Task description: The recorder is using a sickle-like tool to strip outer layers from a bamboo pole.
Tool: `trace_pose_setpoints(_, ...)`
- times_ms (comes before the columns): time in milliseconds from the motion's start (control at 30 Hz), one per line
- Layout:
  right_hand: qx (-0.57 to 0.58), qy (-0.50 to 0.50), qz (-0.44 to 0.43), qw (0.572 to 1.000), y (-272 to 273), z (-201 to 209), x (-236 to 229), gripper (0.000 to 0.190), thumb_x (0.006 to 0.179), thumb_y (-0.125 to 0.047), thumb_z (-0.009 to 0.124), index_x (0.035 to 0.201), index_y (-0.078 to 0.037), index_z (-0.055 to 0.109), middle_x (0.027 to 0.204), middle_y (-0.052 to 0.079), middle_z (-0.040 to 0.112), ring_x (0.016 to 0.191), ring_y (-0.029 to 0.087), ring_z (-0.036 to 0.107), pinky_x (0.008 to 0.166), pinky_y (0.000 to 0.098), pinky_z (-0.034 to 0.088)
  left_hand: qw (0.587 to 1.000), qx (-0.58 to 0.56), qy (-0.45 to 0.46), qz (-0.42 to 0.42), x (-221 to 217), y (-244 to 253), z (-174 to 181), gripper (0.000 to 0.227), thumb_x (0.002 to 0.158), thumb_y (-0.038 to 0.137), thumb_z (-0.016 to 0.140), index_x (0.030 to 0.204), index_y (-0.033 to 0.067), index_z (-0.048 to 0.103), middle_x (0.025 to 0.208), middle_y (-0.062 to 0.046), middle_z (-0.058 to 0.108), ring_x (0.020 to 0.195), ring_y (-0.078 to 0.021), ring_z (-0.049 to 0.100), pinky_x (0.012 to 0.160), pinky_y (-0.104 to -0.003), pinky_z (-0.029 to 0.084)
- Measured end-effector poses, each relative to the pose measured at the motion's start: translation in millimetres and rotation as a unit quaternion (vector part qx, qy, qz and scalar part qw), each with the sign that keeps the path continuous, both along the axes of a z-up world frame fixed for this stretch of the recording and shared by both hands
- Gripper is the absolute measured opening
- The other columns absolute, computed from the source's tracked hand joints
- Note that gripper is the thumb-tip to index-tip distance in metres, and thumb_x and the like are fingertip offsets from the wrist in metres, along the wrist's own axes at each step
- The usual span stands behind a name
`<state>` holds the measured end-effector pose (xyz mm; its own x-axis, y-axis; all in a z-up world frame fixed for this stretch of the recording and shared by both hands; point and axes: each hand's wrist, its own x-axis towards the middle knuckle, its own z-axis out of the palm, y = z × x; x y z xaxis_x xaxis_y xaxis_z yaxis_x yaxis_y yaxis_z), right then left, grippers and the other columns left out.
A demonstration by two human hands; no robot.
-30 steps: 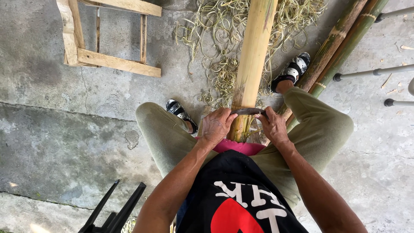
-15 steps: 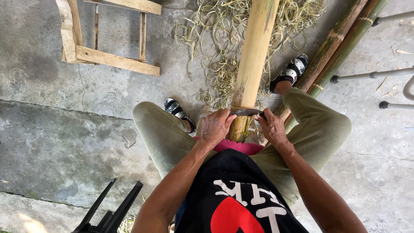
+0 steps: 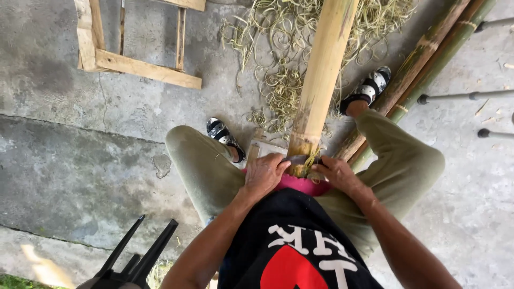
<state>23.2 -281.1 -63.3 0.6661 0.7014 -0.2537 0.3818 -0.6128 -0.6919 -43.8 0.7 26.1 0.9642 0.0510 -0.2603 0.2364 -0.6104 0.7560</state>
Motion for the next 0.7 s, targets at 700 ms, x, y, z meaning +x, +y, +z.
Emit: trace_pose_setpoints(700,-0.083,0.141,-0.069,0.984,-8,6,-2,0.025,0.093,-0.030,0.075,0.090,-0.006,0.069,0.068,0.015,0.065,0.056,0.024,0.063,0.054,0.0427,0.049,0.996,0.045,-0.047,-0.064,-10,-7,-10,0.028,0.100,0.032,0.064,0.091,0.0062,0.060,0.084,-0.013,0.067,0.076,-0.0363,0.068,0.066,-0.049,0.054)
